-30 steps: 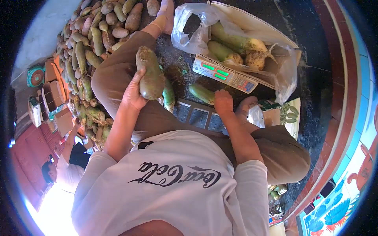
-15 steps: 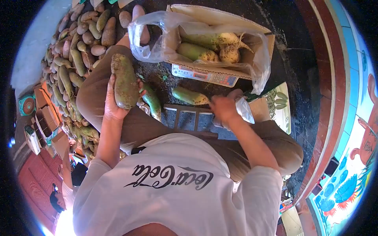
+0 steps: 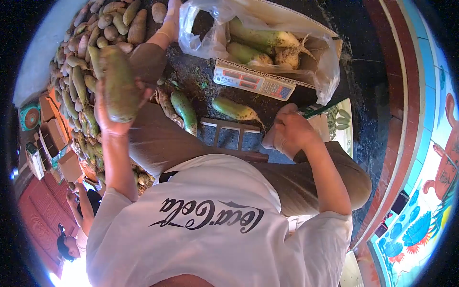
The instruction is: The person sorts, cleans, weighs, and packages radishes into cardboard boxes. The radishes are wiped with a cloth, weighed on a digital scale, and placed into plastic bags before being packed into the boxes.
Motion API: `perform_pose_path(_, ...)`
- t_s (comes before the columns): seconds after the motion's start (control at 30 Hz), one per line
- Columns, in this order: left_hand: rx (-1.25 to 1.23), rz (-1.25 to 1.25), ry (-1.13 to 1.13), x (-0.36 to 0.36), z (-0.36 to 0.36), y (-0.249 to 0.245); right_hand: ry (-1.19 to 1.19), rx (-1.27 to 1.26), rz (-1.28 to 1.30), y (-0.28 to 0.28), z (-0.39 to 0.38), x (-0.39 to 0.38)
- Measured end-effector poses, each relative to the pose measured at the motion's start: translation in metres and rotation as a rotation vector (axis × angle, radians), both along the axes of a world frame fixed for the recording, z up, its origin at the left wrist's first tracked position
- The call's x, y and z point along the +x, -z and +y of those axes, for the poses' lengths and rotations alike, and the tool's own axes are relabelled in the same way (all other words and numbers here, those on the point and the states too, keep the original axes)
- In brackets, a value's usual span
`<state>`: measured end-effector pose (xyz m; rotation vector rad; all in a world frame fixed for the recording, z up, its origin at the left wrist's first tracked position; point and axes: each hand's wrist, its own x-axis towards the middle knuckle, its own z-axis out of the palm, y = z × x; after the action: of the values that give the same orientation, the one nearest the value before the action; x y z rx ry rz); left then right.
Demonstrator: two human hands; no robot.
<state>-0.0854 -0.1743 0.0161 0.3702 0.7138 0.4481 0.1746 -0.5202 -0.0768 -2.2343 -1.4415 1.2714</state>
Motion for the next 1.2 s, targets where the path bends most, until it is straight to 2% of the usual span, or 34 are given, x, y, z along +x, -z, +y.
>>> perform_pose_path(0.03,0.03,0.011,-0.008,-0.006,0.009,-0.007,0.025,-0.043,-0.041,0.009,-0.013,0.006)
perform_pose_path(0.07,0.039,0.03,-0.067,-0.009,0.018,-0.015,0.141,-0.148,0.045,0.007,-0.02,0.011)
perform_pose_path(0.13,0.135,-0.112,-0.057,-0.015,0.037,-0.026,0.375,-0.341,0.207,-0.001,-0.029,0.023)
perform_pose_path(0.17,0.176,-0.145,-0.063,-0.021,0.049,-0.027,0.441,-0.303,0.229,0.006,-0.043,0.026)
perform_pose_path(0.27,0.252,-0.164,-0.136,-0.023,0.074,-0.033,0.354,-0.32,0.26,0.003,-0.048,0.027)
perform_pose_path(0.3,0.267,-0.152,-0.17,-0.022,0.079,-0.034,0.412,-0.33,0.322,0.002,-0.045,0.025)
perform_pose_path(0.4,0.282,-0.074,-0.269,-0.014,0.093,-0.025,0.342,-0.145,0.288,-0.011,-0.028,0.015)
perform_pose_path(0.53,0.152,-0.229,-0.165,0.007,0.095,-0.012,0.298,-0.139,0.213,-0.022,-0.021,0.011)
perform_pose_path(0.6,0.127,-0.211,-0.16,0.018,0.096,-0.005,0.308,-0.253,0.15,-0.01,-0.033,0.02)
perform_pose_path(0.63,0.178,-0.057,-0.221,0.026,0.096,-0.004,0.311,-0.311,0.126,-0.003,-0.043,0.025)
perform_pose_path(0.67,0.15,-0.131,-0.184,0.03,0.098,-0.001,0.388,-0.265,0.148,0.003,-0.055,0.027)
perform_pose_path(0.73,0.105,-0.27,-0.117,0.03,0.103,0.004,0.555,-0.365,0.273,0.0,-0.052,0.027)
perform_pose_path(0.77,0.107,-0.269,-0.154,0.033,0.101,0.003,0.533,-0.375,0.288,0.004,-0.052,0.024)
perform_pose_path(0.87,0.176,-0.355,-0.146,0.027,0.118,-0.004,0.46,-0.356,0.314,0.015,-0.053,0.012)
perform_pose_path(1.03,0.239,-0.284,-0.265,0.003,0.137,-0.036,0.314,-0.252,0.232,0.017,-0.049,0.01)
perform_pose_path(1.13,0.297,-0.258,-0.309,-0.024,0.142,-0.035,0.398,-0.193,0.263,-0.009,-0.039,0.022)
perform_pose_path(1.17,0.375,-0.193,-0.3,-0.034,0.139,-0.031,0.52,-0.24,0.324,-0.021,-0.03,0.023)
perform_pose_path(1.2,0.418,-0.267,-0.103,-0.047,0.141,-0.028,0.546,-0.244,0.369,-0.023,-0.025,0.02)
